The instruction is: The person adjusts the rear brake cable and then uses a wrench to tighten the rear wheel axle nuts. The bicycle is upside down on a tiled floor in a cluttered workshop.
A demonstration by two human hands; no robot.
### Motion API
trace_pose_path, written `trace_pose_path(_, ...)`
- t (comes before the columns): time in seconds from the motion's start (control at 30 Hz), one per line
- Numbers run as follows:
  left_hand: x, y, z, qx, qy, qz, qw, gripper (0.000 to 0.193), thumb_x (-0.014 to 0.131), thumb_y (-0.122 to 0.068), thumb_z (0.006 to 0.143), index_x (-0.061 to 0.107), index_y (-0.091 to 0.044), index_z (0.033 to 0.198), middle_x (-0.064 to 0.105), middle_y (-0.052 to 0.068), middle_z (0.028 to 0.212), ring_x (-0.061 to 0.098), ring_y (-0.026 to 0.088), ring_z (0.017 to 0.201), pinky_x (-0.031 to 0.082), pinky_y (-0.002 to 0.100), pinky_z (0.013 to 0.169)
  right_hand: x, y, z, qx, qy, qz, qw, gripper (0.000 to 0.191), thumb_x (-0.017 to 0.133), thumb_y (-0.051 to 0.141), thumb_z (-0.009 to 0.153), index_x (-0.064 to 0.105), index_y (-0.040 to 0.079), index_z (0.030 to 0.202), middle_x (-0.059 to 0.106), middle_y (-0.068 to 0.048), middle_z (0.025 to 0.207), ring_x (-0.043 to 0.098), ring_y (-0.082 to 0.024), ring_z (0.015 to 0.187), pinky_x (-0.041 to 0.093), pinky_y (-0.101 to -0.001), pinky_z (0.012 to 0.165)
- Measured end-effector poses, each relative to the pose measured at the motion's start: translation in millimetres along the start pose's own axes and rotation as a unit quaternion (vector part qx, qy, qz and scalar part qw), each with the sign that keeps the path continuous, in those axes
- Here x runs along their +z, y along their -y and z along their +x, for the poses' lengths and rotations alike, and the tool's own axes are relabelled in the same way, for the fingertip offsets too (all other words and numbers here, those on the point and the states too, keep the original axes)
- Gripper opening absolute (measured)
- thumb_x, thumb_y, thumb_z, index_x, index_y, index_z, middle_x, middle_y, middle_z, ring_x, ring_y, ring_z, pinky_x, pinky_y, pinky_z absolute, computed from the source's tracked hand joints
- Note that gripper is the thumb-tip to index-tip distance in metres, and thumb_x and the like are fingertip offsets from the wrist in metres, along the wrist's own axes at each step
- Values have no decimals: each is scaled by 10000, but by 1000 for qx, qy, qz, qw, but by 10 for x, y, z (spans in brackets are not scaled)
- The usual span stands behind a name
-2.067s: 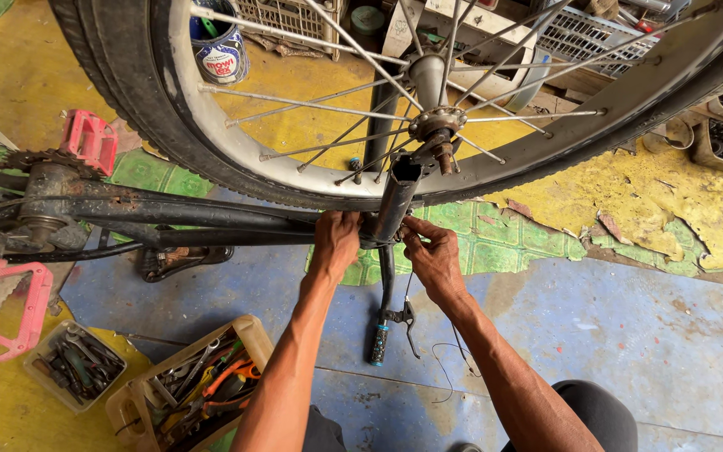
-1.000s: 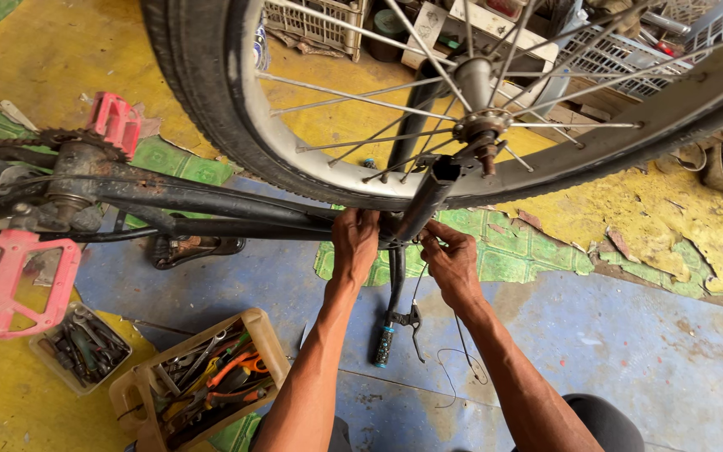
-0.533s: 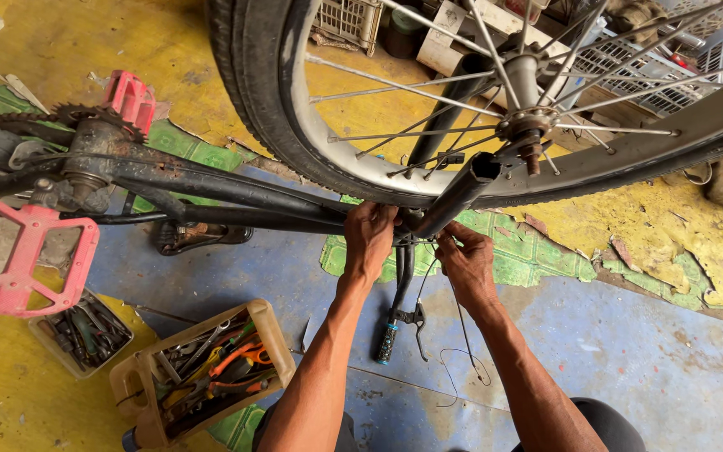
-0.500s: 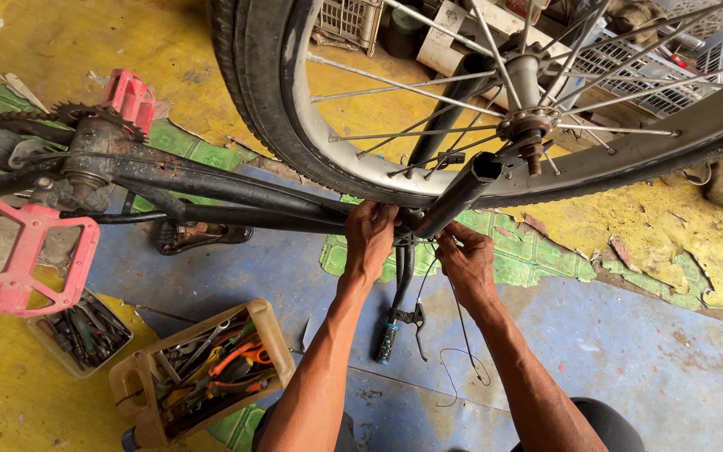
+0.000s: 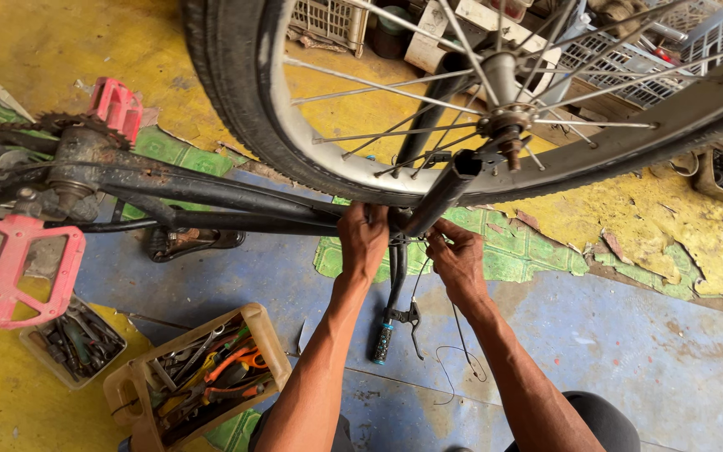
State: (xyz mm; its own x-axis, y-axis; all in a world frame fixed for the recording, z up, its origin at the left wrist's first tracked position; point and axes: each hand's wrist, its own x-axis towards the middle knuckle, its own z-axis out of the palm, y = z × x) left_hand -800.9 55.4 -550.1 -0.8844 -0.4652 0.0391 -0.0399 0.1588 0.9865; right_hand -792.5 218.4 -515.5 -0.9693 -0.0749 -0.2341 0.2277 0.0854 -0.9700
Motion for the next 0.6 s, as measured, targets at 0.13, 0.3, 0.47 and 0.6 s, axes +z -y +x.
trace_pose_path(0.13, -17, -13, 7, 33, -15, -19, 999, 201, 627, -163, 958, 686, 25, 996, 712, 173, 850, 657, 278, 745, 515, 417, 691, -13, -51, 45, -8, 0, 11, 1000, 299, 681, 149, 967, 743, 46, 1241, 579, 29, 667, 434, -38, 526, 320, -220, 410)
trace_pose_path(0.3, -8, 42, 25, 53, 4, 11, 999, 286, 607, -230, 1014, 669, 46, 976, 667, 185, 782, 598, 295, 679, 478, 432, 666, -22, -108, 71, -15, -3, 1, 1000, 304, 689, 158, 971, 742, 52, 1251, 615, 27, 718, 501, -46, 575, 374, -222, 447)
trace_pose_path(0.47, 57, 68, 59, -15, 25, 19, 999, 378, 584, -288, 1039, 648, 52, 887, 594, 172, 652, 489, 279, 587, 443, 425, 610, -56, -127, 114, 7, -9, -20, 1000, 317, 684, 173, 973, 734, 67, 1268, 662, 5, 720, 495, -65, 579, 392, -236, 465)
trace_pose_path(0.6, 53, 66, 52, -73, 16, -42, 996, 405, 608, -305, 1042, 633, 53, 853, 557, 139, 675, 477, 208, 622, 426, 409, 592, -45, -165, 141, -25, 5, -10, 1000, 321, 676, 162, 978, 733, 46, 1271, 647, 28, 757, 516, -52, 611, 427, -228, 494)
